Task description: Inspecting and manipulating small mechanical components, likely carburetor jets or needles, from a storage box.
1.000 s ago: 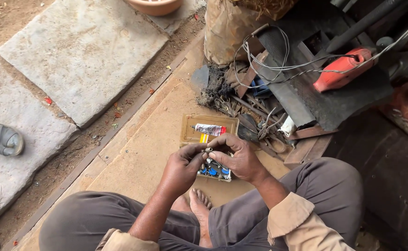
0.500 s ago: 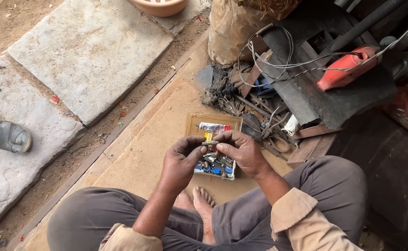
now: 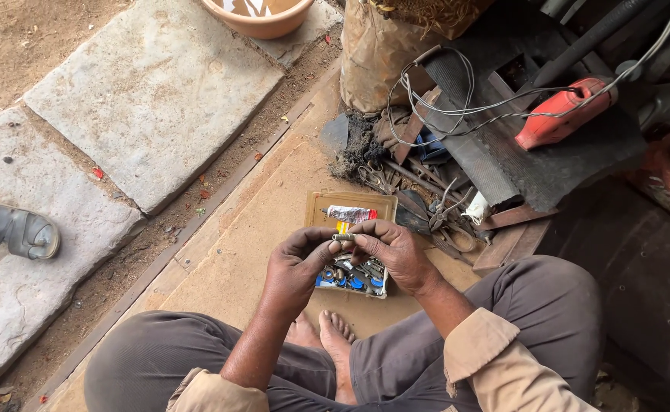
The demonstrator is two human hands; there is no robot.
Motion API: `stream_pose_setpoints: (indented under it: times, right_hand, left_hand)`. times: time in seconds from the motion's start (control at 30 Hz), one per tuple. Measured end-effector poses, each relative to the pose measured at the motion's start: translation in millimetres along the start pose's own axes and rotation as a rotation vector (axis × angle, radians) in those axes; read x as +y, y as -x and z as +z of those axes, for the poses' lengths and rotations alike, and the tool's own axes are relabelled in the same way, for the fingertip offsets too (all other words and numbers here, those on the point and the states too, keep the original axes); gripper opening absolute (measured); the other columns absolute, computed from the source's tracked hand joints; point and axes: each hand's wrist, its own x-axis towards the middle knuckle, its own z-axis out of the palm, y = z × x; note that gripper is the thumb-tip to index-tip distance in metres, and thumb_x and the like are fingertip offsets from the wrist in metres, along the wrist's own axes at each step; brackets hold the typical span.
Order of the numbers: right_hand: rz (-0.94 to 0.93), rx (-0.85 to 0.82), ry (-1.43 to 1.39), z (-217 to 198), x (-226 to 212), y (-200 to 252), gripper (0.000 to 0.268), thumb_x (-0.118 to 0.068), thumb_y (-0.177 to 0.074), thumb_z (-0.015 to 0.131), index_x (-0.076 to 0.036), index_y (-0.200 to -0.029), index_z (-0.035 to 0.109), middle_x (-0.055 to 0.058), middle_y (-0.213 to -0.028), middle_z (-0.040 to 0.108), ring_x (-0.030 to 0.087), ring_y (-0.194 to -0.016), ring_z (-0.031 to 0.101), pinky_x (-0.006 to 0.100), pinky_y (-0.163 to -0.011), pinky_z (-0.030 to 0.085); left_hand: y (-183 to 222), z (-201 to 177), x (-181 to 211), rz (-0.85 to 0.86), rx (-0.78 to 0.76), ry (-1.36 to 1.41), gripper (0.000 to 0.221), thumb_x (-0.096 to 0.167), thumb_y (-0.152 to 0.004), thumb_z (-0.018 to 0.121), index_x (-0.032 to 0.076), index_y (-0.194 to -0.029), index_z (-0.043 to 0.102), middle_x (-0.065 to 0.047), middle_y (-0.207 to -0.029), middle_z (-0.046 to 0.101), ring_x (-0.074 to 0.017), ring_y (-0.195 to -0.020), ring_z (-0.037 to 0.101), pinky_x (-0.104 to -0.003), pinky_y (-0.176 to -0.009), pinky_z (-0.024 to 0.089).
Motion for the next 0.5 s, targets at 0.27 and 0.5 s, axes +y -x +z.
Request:
stream_pose_setpoints:
  times: [0.27, 0.5]
  right_hand:
    - [0.021, -0.004, -0.04, -1, -1, 0, 0.024, -0.014, -0.104, 0.058, 0.001, -0.12, 0.068, 0.01, -0.104, 0.075, 0.014, -0.092, 0.073, 0.029, -0.081, 0.063]
    - [0.1, -0.079, -0.267, -2, 6, 0, 0.023, -0.012, -0.105, 0.059, 0.002, -0.12, 0.068, 0.012, -0.105, 0.075, 0.015, -0.086, 0.073, 0.028, -0.079, 0.061]
  left_hand:
    - [0, -1, 1, 0.007, 0.019, -0.019, 0.024, 0.008, -0.093, 0.074, -0.004, -0.114, 0.072, -0.01, -0.104, 0.077, -0.0133, -0.096, 0.071, -0.029, -0.087, 0.058]
    - [4, 4, 11, -0.002, -0.029, 0.055, 0.022, 0.007, -0.091, 0.075, -0.003, -0.111, 0.073, -0.009, -0.099, 0.078, -0.014, -0.093, 0.074, -0.029, -0.085, 0.059]
